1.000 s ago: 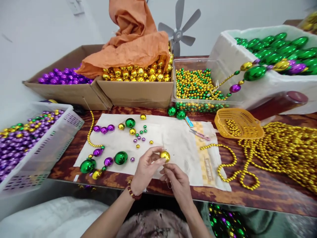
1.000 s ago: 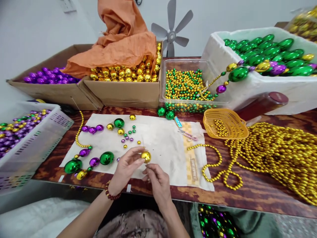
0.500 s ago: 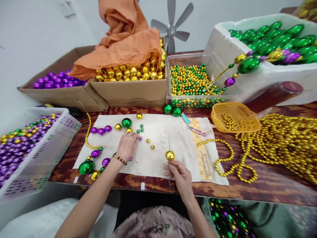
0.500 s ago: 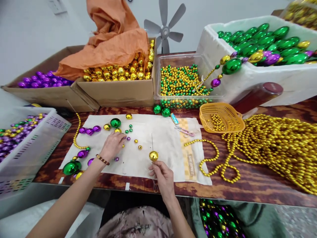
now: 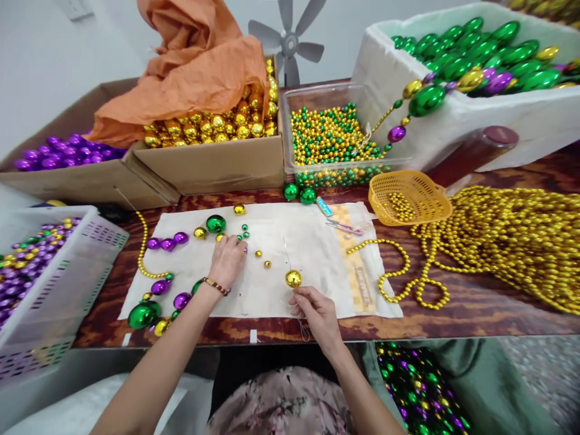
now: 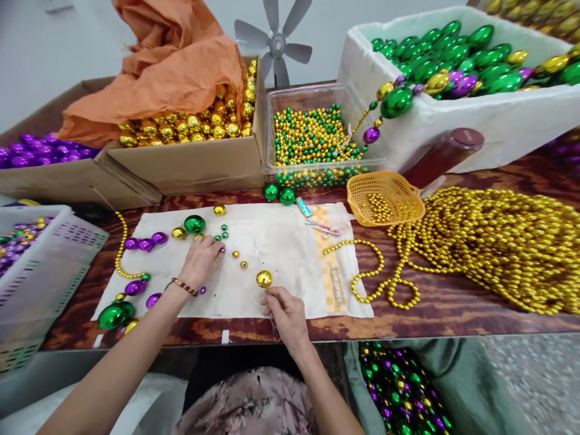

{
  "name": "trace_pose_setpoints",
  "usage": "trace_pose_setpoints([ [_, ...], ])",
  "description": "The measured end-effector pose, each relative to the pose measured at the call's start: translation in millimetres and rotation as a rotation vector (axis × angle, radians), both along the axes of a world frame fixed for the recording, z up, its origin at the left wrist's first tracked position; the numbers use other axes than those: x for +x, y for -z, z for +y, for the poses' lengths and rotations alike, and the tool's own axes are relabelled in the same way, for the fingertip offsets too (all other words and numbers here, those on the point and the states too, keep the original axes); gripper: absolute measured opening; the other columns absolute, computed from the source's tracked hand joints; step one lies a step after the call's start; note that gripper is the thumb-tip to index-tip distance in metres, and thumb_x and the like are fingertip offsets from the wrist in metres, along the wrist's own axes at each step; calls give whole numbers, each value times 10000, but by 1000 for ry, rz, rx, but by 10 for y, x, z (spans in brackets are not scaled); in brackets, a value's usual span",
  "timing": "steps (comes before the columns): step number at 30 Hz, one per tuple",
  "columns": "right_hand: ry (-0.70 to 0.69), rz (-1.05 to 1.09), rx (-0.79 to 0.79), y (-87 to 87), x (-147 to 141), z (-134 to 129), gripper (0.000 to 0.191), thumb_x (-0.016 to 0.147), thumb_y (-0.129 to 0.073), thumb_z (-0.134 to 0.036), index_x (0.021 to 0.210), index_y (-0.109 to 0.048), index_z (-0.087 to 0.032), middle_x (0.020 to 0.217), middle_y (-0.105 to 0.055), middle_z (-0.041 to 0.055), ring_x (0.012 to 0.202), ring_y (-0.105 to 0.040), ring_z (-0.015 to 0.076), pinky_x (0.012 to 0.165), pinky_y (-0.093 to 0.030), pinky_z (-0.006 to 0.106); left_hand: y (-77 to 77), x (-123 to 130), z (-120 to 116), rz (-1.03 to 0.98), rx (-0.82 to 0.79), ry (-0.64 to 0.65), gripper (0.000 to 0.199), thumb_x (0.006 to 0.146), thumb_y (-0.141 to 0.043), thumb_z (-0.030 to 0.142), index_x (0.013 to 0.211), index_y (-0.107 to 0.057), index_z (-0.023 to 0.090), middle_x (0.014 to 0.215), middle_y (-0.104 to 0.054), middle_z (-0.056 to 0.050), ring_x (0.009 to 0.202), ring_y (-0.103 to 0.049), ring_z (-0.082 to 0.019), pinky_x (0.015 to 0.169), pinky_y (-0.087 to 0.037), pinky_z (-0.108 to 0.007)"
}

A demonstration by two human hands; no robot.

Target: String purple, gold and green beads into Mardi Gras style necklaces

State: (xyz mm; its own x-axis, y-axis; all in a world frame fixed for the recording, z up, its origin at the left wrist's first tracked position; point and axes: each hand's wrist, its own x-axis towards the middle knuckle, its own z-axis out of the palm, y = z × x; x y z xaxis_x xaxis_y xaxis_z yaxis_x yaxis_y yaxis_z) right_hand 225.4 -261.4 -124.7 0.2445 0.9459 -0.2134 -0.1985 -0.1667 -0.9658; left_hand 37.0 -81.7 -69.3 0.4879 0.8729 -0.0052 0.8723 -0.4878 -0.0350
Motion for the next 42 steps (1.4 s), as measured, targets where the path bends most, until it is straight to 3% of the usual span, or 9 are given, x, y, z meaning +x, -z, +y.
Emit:
trace_pose_setpoints([
  [6,-9,-6,-4,-8,-1,-5,260,883,-632,-446,884,-695,-194,748,-730,34,571,-663,150,554,-526,245,37,-50,-24,-228,-2,-4,243,951,-461,235,1018,-688,178,1026,-670,-127,1014,-570,-298,919,-432,-452],
  [14,-15,-21,-9,-27,-5,6,286,878,-639,-478,881,-692,-197,733,-724,35,577,-666,160,563,-525,253,-18,-29,-75,-691,-206,-104,214,899,-534,247,1012,-702,176,989,-682,-81,896,-631,-204,861,-504,-359],
  [21,-22,-33,3,-9,-6,-7,315,883,-636,-502,881,-694,-192,735,-715,34,583,-664,158,579,-534,257,57,-24,-42,-881,-355,-156,266,883,-569,293,1077,-705,171,972,-706,-74,858,-649,-189,805,-511,-328],
  [24,-25,-43,6,-6,-7,-7,321,885,-632,-508,885,-693,-193,732,-710,35,581,-665,162,572,-539,261,89,-24,-28,-797,-297,-121,230,903,-544,272,1043,-696,170,988,-709,-87,924,-647,-220,861,-503,-367],
  [27,-30,-60,12,-8,-4,-11,308,889,-626,-497,884,-689,-195,724,-709,33,579,-668,166,560,-537,260,100,-15,-33,-534,-145,-32,203,919,-517,228,984,-702,176,1004,-692,-104,1011,-607,-263,956,-450,-434],
  [33,-39,-93,15,2,3,-18,278,907,-605,-469,900,-686,-203,737,-714,30,581,-671,166,562,-539,262,119,-15,-85,-267,-91,20,222,944,-490,223,1002,-703,203,1003,-680,-101,995,-564,-282,915,-411,-450],
  [42,-39,-105,10,-25,0,-5,299,899,-605,-484,901,-689,-197,735,-711,33,574,-671,166,554,-531,261,-18,170,190,-120,47,-104,237,928,-516,272,1046,-692,166,1047,-670,-174,1048,-533,-363,866,-381,-491],
])
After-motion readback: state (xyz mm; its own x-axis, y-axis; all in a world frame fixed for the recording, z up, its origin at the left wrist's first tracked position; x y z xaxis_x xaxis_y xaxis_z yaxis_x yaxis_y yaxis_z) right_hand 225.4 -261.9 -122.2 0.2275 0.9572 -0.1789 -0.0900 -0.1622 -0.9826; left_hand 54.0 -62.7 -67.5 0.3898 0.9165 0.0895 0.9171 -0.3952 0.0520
